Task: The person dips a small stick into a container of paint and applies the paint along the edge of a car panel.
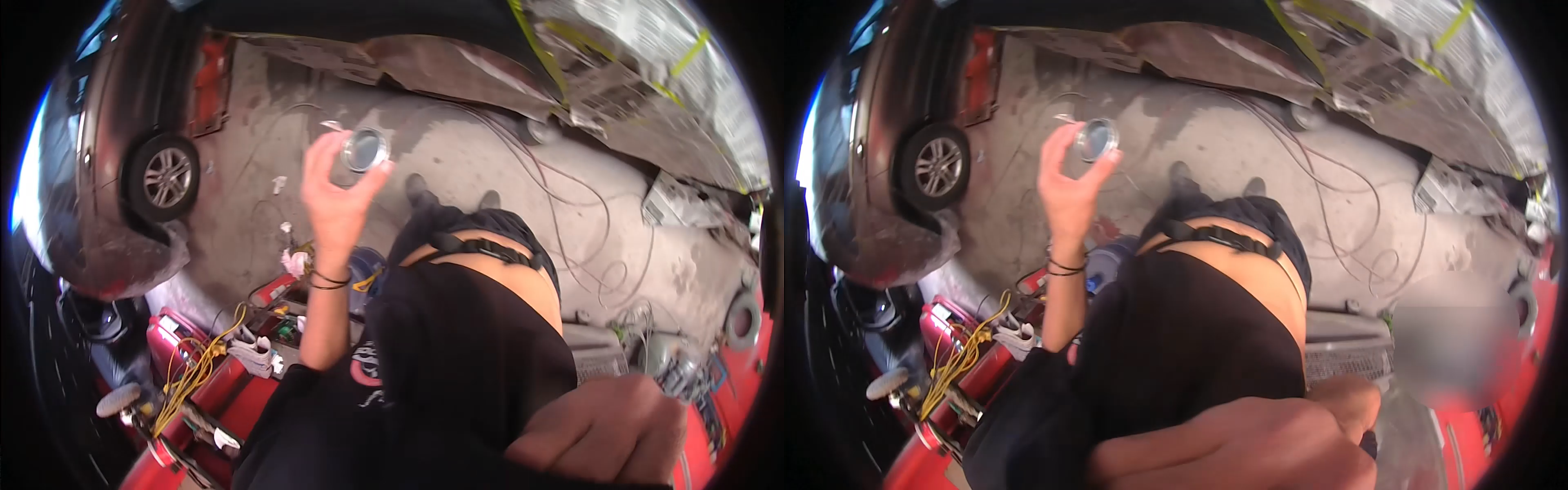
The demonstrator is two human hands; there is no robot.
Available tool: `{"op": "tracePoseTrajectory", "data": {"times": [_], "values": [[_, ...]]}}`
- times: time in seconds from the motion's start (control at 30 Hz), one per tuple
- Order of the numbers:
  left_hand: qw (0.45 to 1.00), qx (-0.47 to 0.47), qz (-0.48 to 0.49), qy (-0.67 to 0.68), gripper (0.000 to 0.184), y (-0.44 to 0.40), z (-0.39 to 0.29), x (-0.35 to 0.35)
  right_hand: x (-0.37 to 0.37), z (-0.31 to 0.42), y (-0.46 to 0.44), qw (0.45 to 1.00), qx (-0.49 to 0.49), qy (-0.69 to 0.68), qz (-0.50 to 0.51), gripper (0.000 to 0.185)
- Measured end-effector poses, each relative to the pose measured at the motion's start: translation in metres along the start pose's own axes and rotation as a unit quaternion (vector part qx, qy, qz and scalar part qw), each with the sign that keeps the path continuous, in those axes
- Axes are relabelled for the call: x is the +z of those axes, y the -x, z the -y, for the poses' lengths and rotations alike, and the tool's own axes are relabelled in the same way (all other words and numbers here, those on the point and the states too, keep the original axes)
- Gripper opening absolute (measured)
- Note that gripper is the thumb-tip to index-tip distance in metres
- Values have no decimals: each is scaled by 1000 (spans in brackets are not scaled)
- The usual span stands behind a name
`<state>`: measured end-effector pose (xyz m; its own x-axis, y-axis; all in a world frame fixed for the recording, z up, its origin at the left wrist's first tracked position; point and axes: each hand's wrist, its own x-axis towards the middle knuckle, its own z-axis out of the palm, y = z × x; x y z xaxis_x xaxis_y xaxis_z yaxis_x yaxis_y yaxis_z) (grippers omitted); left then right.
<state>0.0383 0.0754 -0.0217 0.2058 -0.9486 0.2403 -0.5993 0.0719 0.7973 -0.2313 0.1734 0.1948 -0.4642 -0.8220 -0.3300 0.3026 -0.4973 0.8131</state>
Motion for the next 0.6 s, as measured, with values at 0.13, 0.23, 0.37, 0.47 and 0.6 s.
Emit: {"op": "tracePoseTrajectory", "data": {"times": [0.13, 0.23, 0.37, 0.47, 0.6], "values": [[999, -31, 27, -6, 60, 4, -7, 9, -6, -16, -25, 995, 84, -4, 61, 35], [998, -40, 39, 0, 63, 4, -4, 12, 4, -20, -24, 986, 87, 26, 141, 36], [998, -64, 25, -12, 65, 5, -5, 1, -26, -24, -14, 989, 86, -8, 122, 37], [998, -56, 18, -14, 64, 4, 1, -4, -31, -26, -5, 991, 78, -2, 107, 37], [998, -67, 7, -20, 63, 3, 0, -5, -31, -30, -4, 989, 87, 31, 115, 38]]}}
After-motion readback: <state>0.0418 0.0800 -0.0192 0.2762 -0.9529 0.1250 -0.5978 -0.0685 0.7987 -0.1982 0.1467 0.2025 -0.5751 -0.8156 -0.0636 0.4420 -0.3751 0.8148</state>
